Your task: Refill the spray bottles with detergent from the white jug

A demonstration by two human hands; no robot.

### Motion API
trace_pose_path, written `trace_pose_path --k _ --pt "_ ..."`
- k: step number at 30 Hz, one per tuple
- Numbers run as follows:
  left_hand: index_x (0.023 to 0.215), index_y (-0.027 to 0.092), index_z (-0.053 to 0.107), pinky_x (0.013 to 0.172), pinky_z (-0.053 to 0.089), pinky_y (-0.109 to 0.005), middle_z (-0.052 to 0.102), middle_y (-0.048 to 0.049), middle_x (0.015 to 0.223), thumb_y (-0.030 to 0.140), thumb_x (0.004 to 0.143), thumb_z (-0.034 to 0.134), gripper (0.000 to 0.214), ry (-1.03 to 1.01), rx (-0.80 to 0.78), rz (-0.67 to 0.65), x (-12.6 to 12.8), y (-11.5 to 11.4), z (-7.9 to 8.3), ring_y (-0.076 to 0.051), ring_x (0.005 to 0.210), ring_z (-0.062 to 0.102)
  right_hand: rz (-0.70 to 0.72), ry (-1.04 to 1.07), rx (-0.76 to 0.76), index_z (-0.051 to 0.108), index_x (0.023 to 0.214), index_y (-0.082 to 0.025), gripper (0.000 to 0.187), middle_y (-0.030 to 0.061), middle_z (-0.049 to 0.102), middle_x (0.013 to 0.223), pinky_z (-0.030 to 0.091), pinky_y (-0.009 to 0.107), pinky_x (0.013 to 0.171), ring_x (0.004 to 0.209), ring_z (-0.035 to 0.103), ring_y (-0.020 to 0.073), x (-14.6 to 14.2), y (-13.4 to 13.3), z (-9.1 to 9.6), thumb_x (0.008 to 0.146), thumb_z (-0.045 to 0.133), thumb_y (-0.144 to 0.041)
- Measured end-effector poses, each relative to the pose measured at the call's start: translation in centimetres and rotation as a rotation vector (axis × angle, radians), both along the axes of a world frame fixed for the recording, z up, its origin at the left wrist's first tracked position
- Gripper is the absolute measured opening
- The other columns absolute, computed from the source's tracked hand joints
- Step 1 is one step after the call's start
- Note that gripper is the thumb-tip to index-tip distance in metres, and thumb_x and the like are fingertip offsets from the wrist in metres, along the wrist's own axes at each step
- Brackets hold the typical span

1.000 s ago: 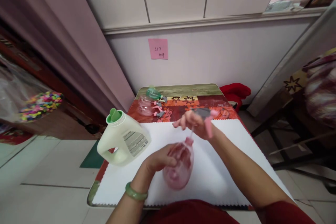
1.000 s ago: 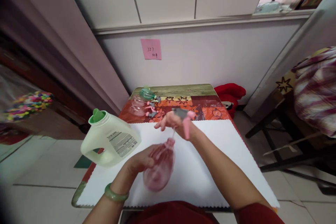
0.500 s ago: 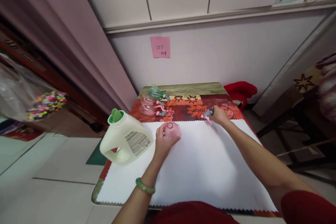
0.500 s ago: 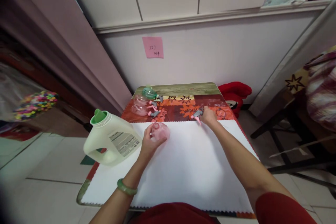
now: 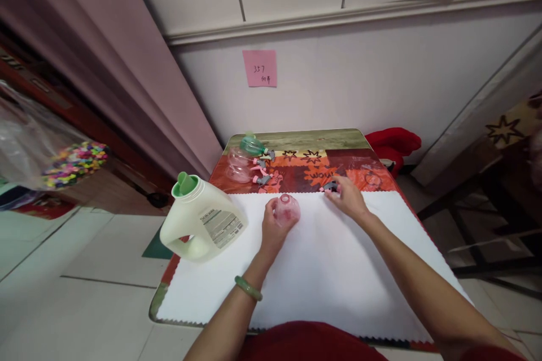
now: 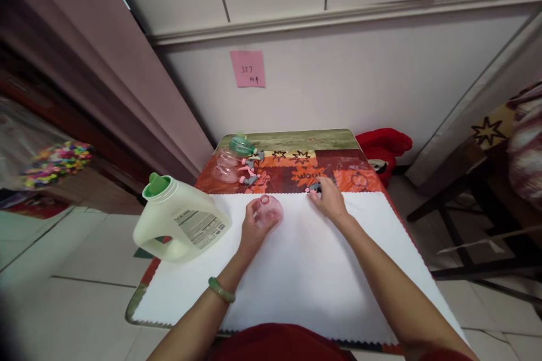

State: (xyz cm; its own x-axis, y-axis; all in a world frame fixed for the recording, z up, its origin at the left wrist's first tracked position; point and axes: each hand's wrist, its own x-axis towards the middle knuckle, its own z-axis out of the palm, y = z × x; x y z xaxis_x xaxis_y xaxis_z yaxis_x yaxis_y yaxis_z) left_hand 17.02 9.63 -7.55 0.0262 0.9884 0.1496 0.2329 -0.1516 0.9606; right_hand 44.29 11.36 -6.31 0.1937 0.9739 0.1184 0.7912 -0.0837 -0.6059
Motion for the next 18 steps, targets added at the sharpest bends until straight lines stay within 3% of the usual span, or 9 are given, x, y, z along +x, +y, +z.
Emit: trace_pose_path --k 2,4,6,10,14,18 --pt "0.128 0.023 0.049 0.100 0.048 -0.046 0.057 -0.0116 0.127 0.041 0.066 0.085 0.074 -0.001 0.009 0.026 0.6 0.0 -0.4 -0.028 0.120 0.059 0.149 0.089 0.043 0.052 0.141 -0.024 0.072 0.0116 0.060 0.142 0.048 0.044 0.106 0.126 0.060 0.0298 -2.9 -1.5 -0.6 0.077 0.078 -0.040" --pt "0.130 0.023 0.046 0.101 0.048 -0.048 0.056 -0.0129 0.128 0.040 0.066 0.086 0.077 0.004 0.017 0.042 1.3 -0.1 -0.7 -0.029 0.120 0.058 0.263 0.295 0.083 0.045 0.147 -0.024 0.091 0.0136 0.057 0.146 0.047 0.049 0.109 0.129 0.059 0.0319 -6.1 -2.8 -1.6 0.067 0.085 -0.041" --pt "0.132 0.023 0.046 0.105 0.045 -0.050 0.055 -0.0140 0.131 0.037 0.065 0.087 0.080 0.017 0.025 0.034 2.1 -0.2 -0.8 -0.031 0.124 0.057 0.266 0.409 0.102 0.040 0.150 -0.024 0.100 0.0153 0.053 0.149 0.045 0.051 0.111 0.134 0.055 0.0337 -8.8 -3.6 -2.6 0.063 0.086 -0.036" --pt "0.142 0.021 0.043 0.114 0.038 -0.052 0.051 -0.0179 0.145 0.042 0.064 0.088 0.093 0.038 0.057 -0.041 2.3 -1.0 -0.1 -0.035 0.138 0.049 0.177 0.408 0.151 0.039 0.150 -0.023 0.088 0.0158 0.052 0.149 0.042 0.051 0.114 0.137 0.052 0.0338 -11.0 -3.5 -3.5 0.071 0.077 -0.031" --pt "0.149 0.020 0.037 0.120 0.030 -0.057 0.042 -0.0212 0.155 0.046 0.080 0.077 0.084 0.128 0.137 -0.030 -0.2 -3.5 1.0 -0.036 0.147 0.039 0.050 0.339 0.201 0.035 0.151 -0.021 0.091 0.0178 0.049 0.152 0.042 0.053 0.114 0.139 0.049 0.0356 -10.2 -2.3 -3.6 0.073 0.078 -0.041" --pt "0.146 0.022 0.041 0.117 0.036 -0.054 0.052 -0.0180 0.146 0.037 0.090 0.067 0.064 0.280 0.336 0.151 -5.7 -6.7 3.0 -0.032 0.139 0.049 -0.020 0.289 0.181 0.031 0.154 -0.020 0.098 0.0185 0.047 0.155 0.040 0.054 0.116 0.143 0.046 0.0369 -9.5 -1.8 -4.3 0.073 0.080 -0.047"
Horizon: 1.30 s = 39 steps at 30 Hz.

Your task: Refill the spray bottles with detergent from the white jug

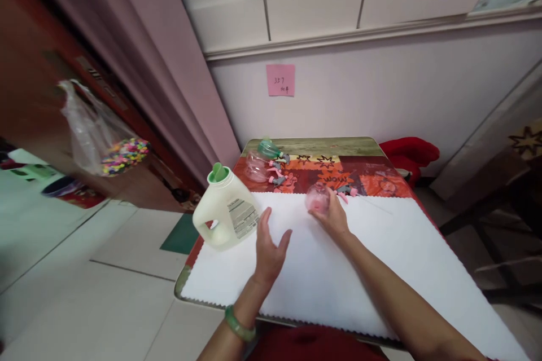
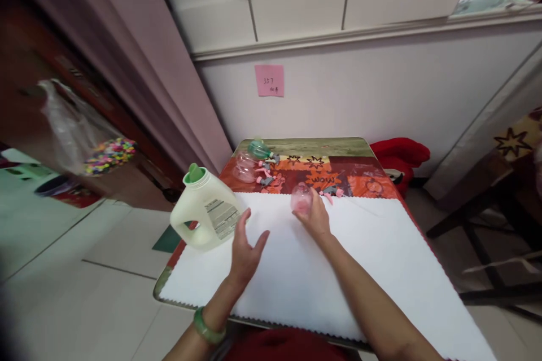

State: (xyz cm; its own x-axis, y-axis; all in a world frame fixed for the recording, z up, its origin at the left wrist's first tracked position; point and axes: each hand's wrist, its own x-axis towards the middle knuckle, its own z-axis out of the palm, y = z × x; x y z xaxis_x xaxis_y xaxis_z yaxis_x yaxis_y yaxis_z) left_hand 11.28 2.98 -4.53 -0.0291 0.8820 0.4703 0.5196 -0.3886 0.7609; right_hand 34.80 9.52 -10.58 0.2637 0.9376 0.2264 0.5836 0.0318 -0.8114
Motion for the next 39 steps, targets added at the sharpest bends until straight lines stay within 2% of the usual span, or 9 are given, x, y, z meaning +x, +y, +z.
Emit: trace_pose_path --k 3,6,8,11,15,19,29,34,39 --pt "0.138 0.020 0.047 0.116 0.038 -0.052 0.057 -0.0157 0.134 0.033 0.086 0.072 0.059 -0.004 0.229 0.245 -5.9 -1.2 2.2 -0.031 0.131 0.053 -0.046 0.009 -0.004 0.021 0.159 -0.017 0.110 0.0238 0.041 0.158 0.041 0.058 0.114 0.144 0.044 0.0407 -0.1 -1.2 -0.4 0.073 0.080 -0.053" --pt "0.134 0.018 0.046 0.114 0.038 -0.051 0.055 -0.0157 0.133 0.035 0.079 0.077 0.065 -0.110 0.338 0.556 -11.6 -1.0 3.8 -0.029 0.128 0.053 -0.130 -0.004 0.171 0.020 0.159 -0.015 0.103 0.0263 0.038 0.158 0.039 0.060 0.115 0.147 0.040 0.0403 -0.7 -3.6 -0.3 0.082 0.074 -0.057" --pt "0.132 0.018 0.047 0.113 0.037 -0.049 0.055 -0.0156 0.133 0.039 0.073 0.080 0.071 -0.196 0.241 0.632 -14.2 -0.3 3.9 -0.028 0.128 0.053 -0.146 -0.046 0.385 0.024 0.159 -0.016 0.092 0.0241 0.041 0.157 0.039 0.061 0.116 0.147 0.040 0.0384 -1.6 -5.1 0.1 0.088 0.069 -0.053" --pt "0.122 0.017 0.056 0.097 0.050 -0.042 0.065 -0.0138 0.122 0.046 0.064 0.082 0.070 -0.344 -0.040 0.505 -15.8 1.7 2.7 -0.026 0.111 0.063 -0.030 -0.075 0.586 0.027 0.159 -0.018 0.082 0.0222 0.044 0.156 0.042 0.064 0.114 0.145 0.044 0.0376 -4.2 -6.1 1.3 0.092 0.066 -0.047" --pt "0.086 0.015 0.066 0.062 0.048 -0.032 0.068 -0.0054 0.075 0.051 0.063 0.075 0.044 -0.393 -0.187 0.472 -15.8 4.6 1.0 -0.018 0.065 0.059 0.203 0.149 0.558 0.036 0.154 -0.020 0.067 0.0202 0.048 0.153 0.051 0.056 0.108 0.140 0.049 0.0332 -9.4 -4.6 3.2 0.096 0.062 -0.041" --pt "0.066 0.018 0.059 0.055 0.036 -0.028 0.053 0.0027 0.053 0.048 0.061 0.071 0.033 -0.368 -0.206 0.528 -15.6 6.3 2.0 -0.014 0.053 0.046 0.370 0.466 0.332 0.047 0.142 -0.023 0.058 0.0185 0.057 0.143 0.060 0.046 0.091 0.121 0.064 0.0293 -13.1 -1.7 3.7 0.093 0.064 -0.047" --pt "0.090 0.021 0.073 0.060 0.040 -0.028 0.069 -0.0003 0.072 0.048 0.072 0.064 0.033 0.149 -0.294 0.423 -12.4 4.7 10.1 -0.020 0.067 0.059 0.697 0.969 -0.053 0.031 0.151 -0.033 0.114 0.0162 0.041 0.157 0.059 0.039 0.082 0.134 0.053 0.0350 -13.2 -0.1 2.3 0.058 0.091 -0.059" --pt "0.072 0.025 0.065 0.059 0.036 -0.028 0.064 0.0007 0.062 0.048 0.071 0.057 0.024 0.504 -0.343 0.436 -9.2 4.1 11.6 -0.020 0.062 0.057 0.761 1.126 -0.018 0.045 0.138 -0.026 0.096 0.0123 0.064 0.130 0.059 0.037 0.077 0.117 0.063 0.0310 -12.9 0.4 2.4 0.060 0.090 -0.060" --pt "0.080 0.024 0.064 0.062 0.040 -0.029 0.067 0.0001 0.071 0.046 0.077 0.058 0.022 0.548 -0.307 0.330 -8.1 3.6 12.1 -0.020 0.064 0.059 0.651 1.147 0.003 0.053 0.128 -0.025 0.079 0.0096 0.068 0.125 0.058 0.041 0.090 0.112 0.066 0.0278 -12.1 0.9 2.6 0.064 0.092 -0.048"
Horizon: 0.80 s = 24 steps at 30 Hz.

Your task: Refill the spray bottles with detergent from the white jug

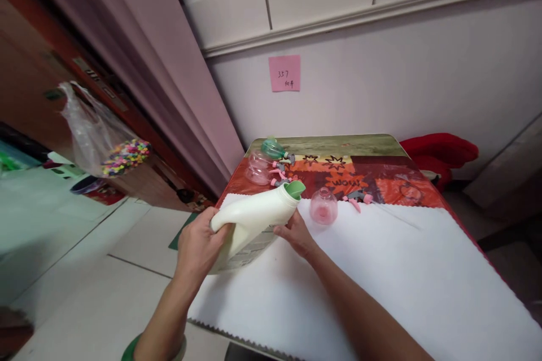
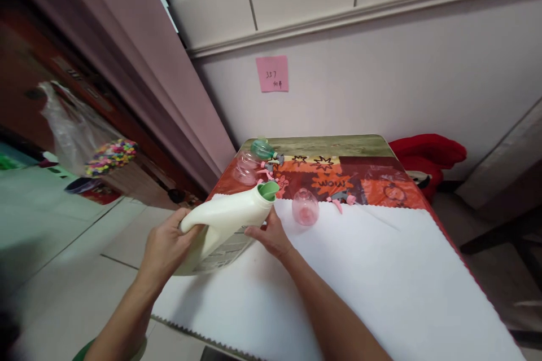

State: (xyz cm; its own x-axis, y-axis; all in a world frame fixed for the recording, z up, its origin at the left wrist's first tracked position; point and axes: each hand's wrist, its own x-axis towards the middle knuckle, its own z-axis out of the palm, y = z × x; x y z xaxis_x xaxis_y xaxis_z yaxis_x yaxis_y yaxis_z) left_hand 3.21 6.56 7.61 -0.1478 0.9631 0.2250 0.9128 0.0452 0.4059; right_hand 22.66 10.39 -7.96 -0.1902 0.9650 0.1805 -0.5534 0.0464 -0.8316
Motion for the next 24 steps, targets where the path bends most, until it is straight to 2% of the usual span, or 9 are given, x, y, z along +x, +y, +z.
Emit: trace_pose_path --k 3,5,7,8,10,13,16,20,24 --pt "0.102 0.025 0.068 0.077 0.049 -0.033 0.073 -0.0039 0.101 0.053 0.079 0.066 0.036 -0.073 0.083 -0.159 -0.9 -0.5 0.2 -0.024 0.088 0.066 -0.030 0.021 -0.016 0.055 0.124 -0.024 0.073 0.0088 0.071 0.121 0.058 0.043 0.093 0.108 0.068 0.0267 0.2 0.2 0.3 0.064 0.092 -0.043" --pt "0.121 0.027 0.065 0.094 0.049 -0.039 0.069 -0.0071 0.123 0.055 0.073 0.077 0.057 -0.175 0.205 -0.136 -2.3 -0.9 -0.5 -0.029 0.113 0.063 -0.040 0.012 -0.018 0.055 0.123 -0.023 0.072 0.0087 0.071 0.120 0.057 0.043 0.094 0.108 0.068 0.0262 0.2 0.3 0.3 0.064 0.093 -0.041" --pt "0.139 0.030 0.053 0.105 0.046 -0.046 0.059 -0.0092 0.142 0.051 0.065 0.086 0.084 -0.413 0.339 -0.012 -4.0 -1.3 -2.4 -0.032 0.128 0.057 -0.055 -0.006 -0.016 0.055 0.124 -0.023 0.073 0.0089 0.071 0.121 0.057 0.043 0.094 0.107 0.068 0.0259 0.2 0.5 0.3 0.064 0.093 -0.040" --pt "0.147 0.033 0.043 0.106 0.046 -0.047 0.054 -0.0097 0.148 0.049 0.064 0.087 0.095 -0.618 0.399 0.052 -4.8 -1.5 -3.7 -0.031 0.131 0.056 -0.063 -0.009 -0.016 0.055 0.124 -0.023 0.074 0.0089 0.071 0.121 0.058 0.043 0.093 0.107 0.068 0.0257 0.2 0.5 0.2 0.063 0.093 -0.040" --pt "0.149 0.036 0.033 0.104 0.050 -0.048 0.051 -0.0098 0.151 0.054 0.058 0.089 0.109 -0.999 0.437 0.142 -5.8 -2.0 -6.8 -0.030 0.127 0.059 -0.076 -0.008 -0.018 0.054 0.123 -0.022 0.074 0.0090 0.071 0.119 0.058 0.042 0.092 0.104 0.068 0.0251 0.2 0.6 0.1 0.063 0.093 -0.042" --pt "0.139 0.034 0.049 0.102 0.053 -0.045 0.061 -0.0069 0.141 0.061 0.056 0.088 0.096 -1.270 0.357 0.158 -5.1 -2.8 -11.0 -0.031 0.127 0.059 -0.094 -0.026 -0.021 0.054 0.123 -0.022 0.073 0.0087 0.072 0.117 0.058 0.041 0.091 0.102 0.068 0.0245 0.3 0.7 0.0 0.065 0.091 -0.044" --pt "0.127 0.031 0.063 0.106 0.051 -0.046 0.068 -0.0058 0.134 0.065 0.057 0.086 0.081 -1.453 0.223 0.054 -2.6 -3.4 -13.1 -0.034 0.132 0.056 -0.096 -0.053 -0.020 0.053 0.124 -0.022 0.072 0.0088 0.072 0.117 0.058 0.042 0.092 0.104 0.068 0.0251 0.5 0.7 0.1 0.067 0.089 -0.047" --pt "0.124 0.031 0.068 0.112 0.047 -0.048 0.071 -0.0052 0.131 0.061 0.055 0.088 0.078 -1.516 0.158 0.119 -0.5 -3.0 -13.8 -0.035 0.136 0.053 -0.098 -0.056 -0.023 0.053 0.125 -0.022 0.075 0.0094 0.072 0.117 0.057 0.043 0.092 0.105 0.067 0.0262 0.7 0.8 0.3 0.066 0.090 -0.048" --pt "0.124 0.029 0.068 0.113 0.046 -0.052 0.073 -0.0061 0.128 0.053 0.060 0.085 0.070 -1.467 0.161 0.167 -0.9 -2.3 -13.3 -0.036 0.136 0.054 -0.122 -0.069 -0.010 0.056 0.125 -0.021 0.074 0.0092 0.073 0.115 0.057 0.043 0.093 0.101 0.068 0.0249 0.9 1.0 0.4 0.065 0.090 -0.049"
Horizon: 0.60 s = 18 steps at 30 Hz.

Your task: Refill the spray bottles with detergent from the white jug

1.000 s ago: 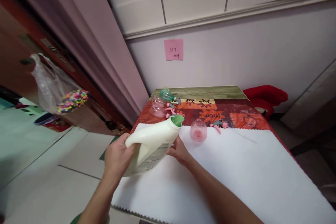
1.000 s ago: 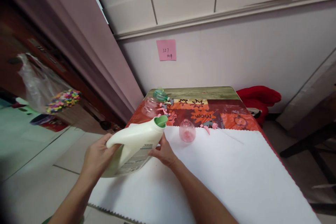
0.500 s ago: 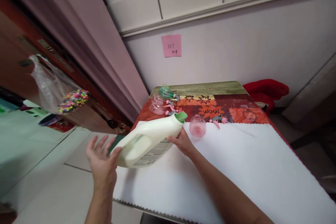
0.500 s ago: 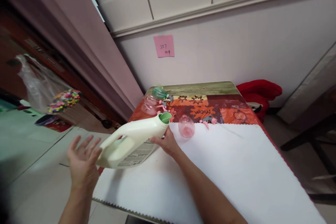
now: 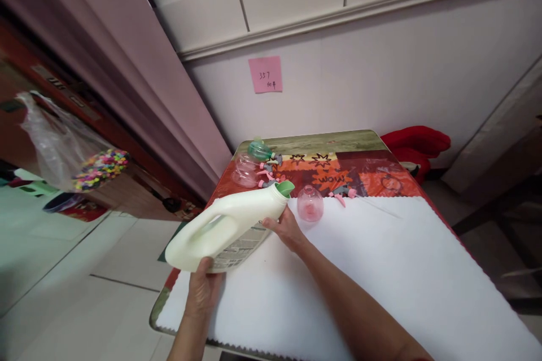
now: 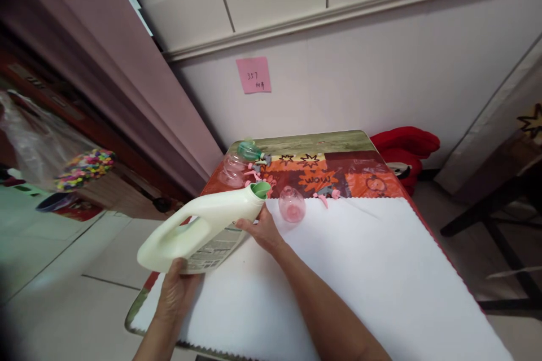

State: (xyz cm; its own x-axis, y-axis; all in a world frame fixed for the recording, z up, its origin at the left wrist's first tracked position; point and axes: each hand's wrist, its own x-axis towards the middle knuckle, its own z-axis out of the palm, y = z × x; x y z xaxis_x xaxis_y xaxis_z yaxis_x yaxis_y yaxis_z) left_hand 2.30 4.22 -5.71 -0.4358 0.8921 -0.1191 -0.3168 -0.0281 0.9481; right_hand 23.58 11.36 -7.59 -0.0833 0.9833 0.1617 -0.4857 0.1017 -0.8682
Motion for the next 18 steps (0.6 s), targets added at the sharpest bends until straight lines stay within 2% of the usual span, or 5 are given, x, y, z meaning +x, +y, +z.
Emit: trace_pose_path --k 2,6,9,12,18 --pt "0.124 0.029 0.068 0.112 0.047 -0.053 0.073 -0.0057 0.128 0.050 0.062 0.084 0.067 0.019 0.006 0.014 -0.4 0.2 0.7 -0.037 0.137 0.053 -0.005 -0.034 0.000 0.058 0.123 -0.019 0.071 0.0097 0.074 0.114 0.058 0.042 0.089 0.098 0.069 0.0245 0.1 0.1 0.0 0.066 0.089 -0.050" --pt "0.119 0.033 0.070 0.111 0.048 -0.055 0.074 -0.0022 0.126 0.046 0.061 0.083 0.062 0.055 0.014 0.029 -0.7 0.7 2.4 -0.037 0.138 0.052 0.001 -0.095 -0.027 0.062 0.118 -0.016 0.068 0.0103 0.075 0.103 0.060 0.035 0.065 0.084 0.070 0.0229 0.4 0.4 0.1 0.067 0.087 -0.052" --pt "0.117 0.035 0.070 0.112 0.047 -0.054 0.073 -0.0007 0.125 0.045 0.058 0.083 0.061 0.070 0.005 0.042 -0.4 1.1 3.4 -0.037 0.141 0.049 0.021 -0.078 -0.057 0.062 0.116 -0.016 0.069 0.0078 0.075 0.093 0.059 0.031 0.055 0.074 0.069 0.0205 0.7 0.6 0.2 0.064 0.089 -0.051" --pt "0.117 0.034 0.070 0.112 0.048 -0.052 0.073 -0.0007 0.126 0.045 0.058 0.084 0.062 0.095 0.025 0.041 -0.1 1.6 4.0 -0.036 0.139 0.050 0.049 -0.055 -0.085 0.062 0.120 -0.016 0.070 0.0085 0.075 0.099 0.061 0.030 0.052 0.081 0.071 0.0228 0.9 0.6 0.2 0.065 0.088 -0.050" --pt "0.121 0.032 0.069 0.108 0.052 -0.046 0.074 -0.0006 0.122 0.043 0.056 0.088 0.068 0.144 0.078 0.024 0.2 2.5 5.0 -0.034 0.129 0.058 0.052 -0.006 -0.063 0.064 0.120 -0.016 0.066 0.0095 0.074 0.106 0.065 0.032 0.057 0.088 0.071 0.0239 1.2 0.6 0.3 0.068 0.085 -0.050"
